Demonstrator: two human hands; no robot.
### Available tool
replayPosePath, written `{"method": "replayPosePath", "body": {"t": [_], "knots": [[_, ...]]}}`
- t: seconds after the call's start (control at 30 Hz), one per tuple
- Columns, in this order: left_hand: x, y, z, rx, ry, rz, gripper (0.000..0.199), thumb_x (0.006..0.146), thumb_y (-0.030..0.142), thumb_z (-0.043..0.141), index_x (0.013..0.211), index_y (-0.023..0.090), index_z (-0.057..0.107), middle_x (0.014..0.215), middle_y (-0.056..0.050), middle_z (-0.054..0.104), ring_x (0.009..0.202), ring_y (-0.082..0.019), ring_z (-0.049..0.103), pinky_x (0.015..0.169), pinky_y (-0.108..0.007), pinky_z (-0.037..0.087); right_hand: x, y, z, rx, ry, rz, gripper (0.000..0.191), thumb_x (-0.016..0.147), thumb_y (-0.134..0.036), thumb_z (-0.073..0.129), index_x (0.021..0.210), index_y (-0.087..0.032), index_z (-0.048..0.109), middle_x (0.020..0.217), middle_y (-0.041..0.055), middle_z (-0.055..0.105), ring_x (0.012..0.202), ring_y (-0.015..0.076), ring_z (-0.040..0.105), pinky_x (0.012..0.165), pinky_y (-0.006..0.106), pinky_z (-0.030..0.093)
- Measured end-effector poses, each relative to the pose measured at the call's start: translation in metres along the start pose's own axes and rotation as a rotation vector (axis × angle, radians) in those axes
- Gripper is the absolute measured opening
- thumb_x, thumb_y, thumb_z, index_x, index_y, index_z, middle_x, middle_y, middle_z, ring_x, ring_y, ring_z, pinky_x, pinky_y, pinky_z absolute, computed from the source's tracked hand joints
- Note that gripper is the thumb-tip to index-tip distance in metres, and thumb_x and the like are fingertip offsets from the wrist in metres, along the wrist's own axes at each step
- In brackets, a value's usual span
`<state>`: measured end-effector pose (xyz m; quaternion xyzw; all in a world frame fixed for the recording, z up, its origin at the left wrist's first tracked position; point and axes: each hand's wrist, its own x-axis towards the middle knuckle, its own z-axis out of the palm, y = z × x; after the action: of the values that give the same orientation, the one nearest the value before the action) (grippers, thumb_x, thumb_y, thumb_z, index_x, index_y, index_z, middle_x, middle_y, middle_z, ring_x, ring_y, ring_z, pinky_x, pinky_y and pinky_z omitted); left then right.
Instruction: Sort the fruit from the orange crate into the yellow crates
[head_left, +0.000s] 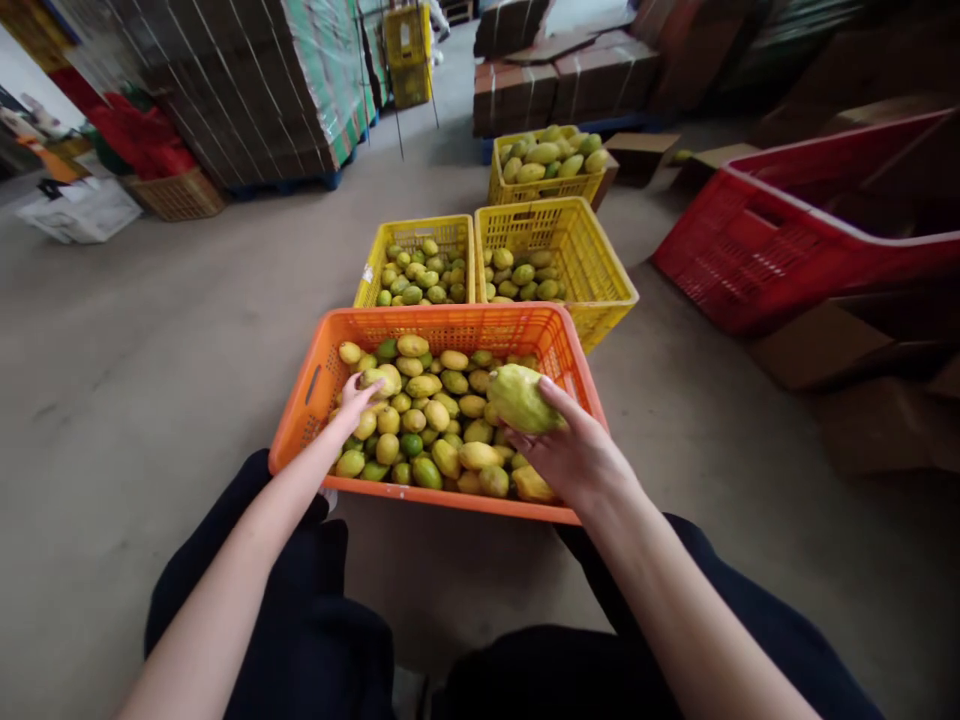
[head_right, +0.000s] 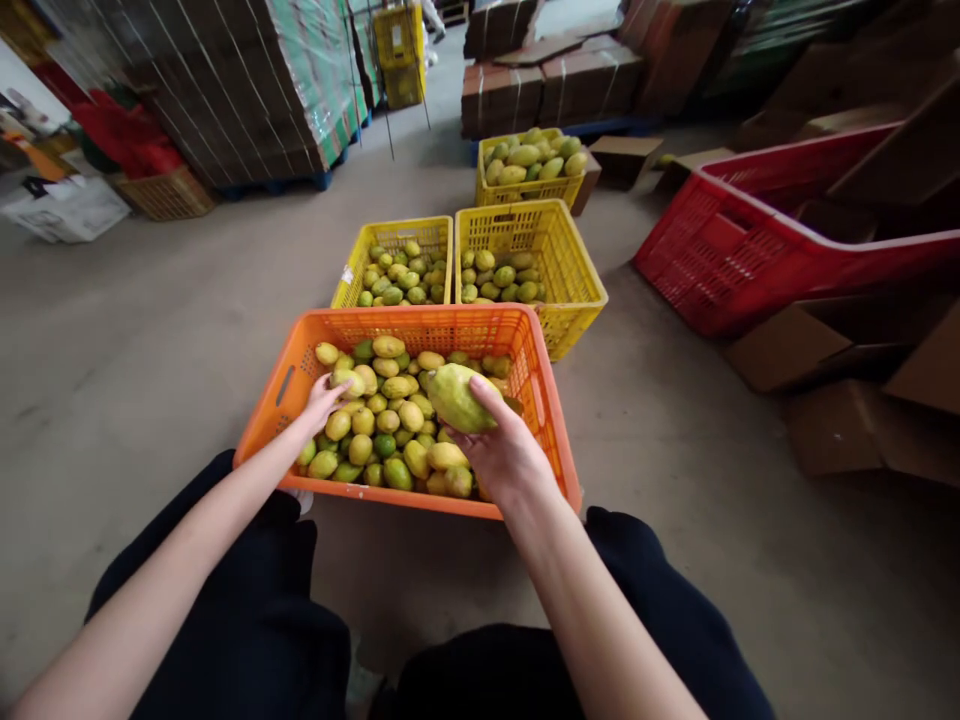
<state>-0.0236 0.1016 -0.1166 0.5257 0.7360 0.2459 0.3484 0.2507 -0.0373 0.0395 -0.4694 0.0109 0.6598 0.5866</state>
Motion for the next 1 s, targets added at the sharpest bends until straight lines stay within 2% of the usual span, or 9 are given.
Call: {"method": "replayPosePath", "body": {"t": [0.07,0.13,0.27,0.43,0.57,0.67,0.77,0.87,1.0], "knots": [[-0.017,0.022,-0.020,-0.218,-0.108,-0.017,0.038,0.098,0.043,0.045,0.128,0.020,0.052,0.124,-0.009,0.065,0.106,-0.021,0.066,0.086,-0.034,0.058,-0.005,0.005,0.008,0.005,-0.055,0.008,0.010,0.083,-0.024,0.064,0.089,-0.019,0.071,0.084,0.0039,0.077,0.069,0.0164,0.072,0.058,0.025,0.059],[-0.039,0.045,-0.039,-0.554,-0.246,-0.061,0.047,0.098,0.052,0.036,0.127,0.019,0.054,0.124,-0.010,0.065,0.108,-0.023,0.066,0.086,-0.034,0.060,-0.009,0.009,0.013,0.028,-0.123,0.007,0.011,0.084,-0.026,0.064,0.090,-0.020,0.070,0.084,0.0024,0.078,0.071,0.0169,0.073,0.062,0.027,0.061],[-0.091,0.080,-0.065,-1.058,-0.443,-0.107,0.057,0.092,0.062,0.043,0.123,0.017,0.058,0.117,-0.011,0.068,0.112,-0.024,0.065,0.085,-0.029,0.060,-0.013,0.017,0.019,0.032,-0.230,0.026,0.021,0.084,-0.037,0.063,0.094,-0.019,0.069,0.083,0.0038,0.078,0.071,0.0184,0.073,0.062,0.028,0.060],[-0.133,0.088,-0.071,-1.426,-0.533,-0.140,0.049,0.091,0.055,0.051,0.119,0.017,0.060,0.114,-0.011,0.069,0.112,-0.023,0.065,0.074,-0.024,0.061,-0.002,0.035,0.019,-0.069,-0.315,0.017,0.038,0.081,-0.056,0.062,0.092,-0.020,0.069,0.075,0.0035,0.074,0.059,0.0144,0.067,0.046,0.020,0.049],[-0.136,0.080,-0.070,-1.359,-0.520,-0.049,0.046,0.080,0.040,0.073,0.118,0.017,0.061,0.113,-0.011,0.068,0.105,-0.025,0.068,0.079,-0.029,0.061,0.013,0.047,0.014,-0.238,-0.371,-0.114,0.045,0.058,-0.054,0.083,0.087,-0.022,0.068,0.079,0.0036,0.074,0.066,0.0181,0.068,0.052,0.026,0.052],[-0.135,0.077,-0.072,-1.101,-0.339,0.187,0.060,0.062,0.024,0.087,0.117,0.020,0.063,0.118,-0.008,0.066,0.102,-0.024,0.068,0.082,-0.029,0.058,0.017,0.050,0.013,-0.367,-0.371,-0.277,0.055,0.044,-0.032,0.094,0.091,-0.023,0.065,0.086,0.0009,0.073,0.077,0.0193,0.068,0.067,0.029,0.056],[-0.138,0.074,-0.076,-0.893,-0.200,0.335,0.065,0.054,0.016,0.090,0.114,0.021,0.066,0.121,-0.008,0.064,0.101,-0.022,0.066,0.084,-0.027,0.056,0.015,0.054,0.015,-0.529,-0.365,-0.485,0.065,0.043,-0.023,0.094,0.099,-0.025,0.060,0.095,-0.0009,0.070,0.087,0.0195,0.067,0.077,0.031,0.055],[-0.142,0.069,-0.078,-0.811,-0.209,0.389,0.065,0.053,0.014,0.089,0.114,0.022,0.066,0.115,-0.007,0.067,0.100,-0.021,0.066,0.083,-0.026,0.056,0.013,0.059,0.018,-0.590,-0.349,-0.609,0.066,0.045,-0.025,0.093,0.100,-0.026,0.056,0.101,0.0001,0.067,0.093,0.0219,0.067,0.078,0.034,0.056],[-0.146,0.066,-0.074,-0.786,-0.233,0.423,0.064,0.053,0.012,0.088,0.113,0.022,0.068,0.117,-0.007,0.067,0.103,-0.022,0.065,0.081,-0.024,0.056,0.010,0.062,0.021,-0.605,-0.365,-0.670,0.066,0.045,-0.025,0.092,0.099,-0.026,0.055,0.105,0.0011,0.065,0.098,0.0228,0.065,0.080,0.034,0.057]]}}
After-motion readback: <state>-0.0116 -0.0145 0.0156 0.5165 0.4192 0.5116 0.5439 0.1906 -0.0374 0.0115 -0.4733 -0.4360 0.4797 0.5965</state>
